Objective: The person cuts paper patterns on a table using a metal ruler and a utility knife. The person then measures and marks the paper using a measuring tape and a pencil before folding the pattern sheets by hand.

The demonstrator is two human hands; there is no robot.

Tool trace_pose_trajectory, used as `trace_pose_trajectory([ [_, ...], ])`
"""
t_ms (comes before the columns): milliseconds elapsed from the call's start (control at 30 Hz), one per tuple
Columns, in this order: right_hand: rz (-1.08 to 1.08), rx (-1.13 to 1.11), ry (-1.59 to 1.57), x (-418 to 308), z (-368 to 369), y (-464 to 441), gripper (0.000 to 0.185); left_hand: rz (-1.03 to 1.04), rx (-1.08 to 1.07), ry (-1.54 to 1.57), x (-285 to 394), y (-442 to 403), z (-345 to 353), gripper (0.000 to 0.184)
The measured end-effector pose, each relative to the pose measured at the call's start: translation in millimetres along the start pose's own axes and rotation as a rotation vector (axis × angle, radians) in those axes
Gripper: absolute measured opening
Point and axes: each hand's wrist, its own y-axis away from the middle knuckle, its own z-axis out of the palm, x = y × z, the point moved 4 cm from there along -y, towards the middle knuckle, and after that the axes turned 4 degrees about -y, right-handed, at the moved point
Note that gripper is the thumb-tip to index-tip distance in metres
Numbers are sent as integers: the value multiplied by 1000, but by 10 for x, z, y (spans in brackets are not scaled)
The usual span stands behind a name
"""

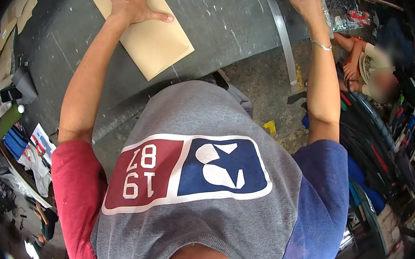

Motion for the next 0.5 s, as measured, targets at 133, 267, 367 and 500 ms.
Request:
trace_pose_trajectory([
  [133, -189, -178, -150, -1059, 205, 273, 42, 9, 46, 3, 4, -13, 62, 169],
  [267, -513, -517, -269, -1965, 590, 711, 30, 3, 2, -8, 8, -19, 35, 169],
  [367, -452, -562, -137, -2073, 724, 769, 24, 0, -23, -19, -2, -28, 30, 169],
  [500, -577, -529, -143, -2085, 790, 731, 23, 2, -10, -17, -2, -29, 34, 170],
])
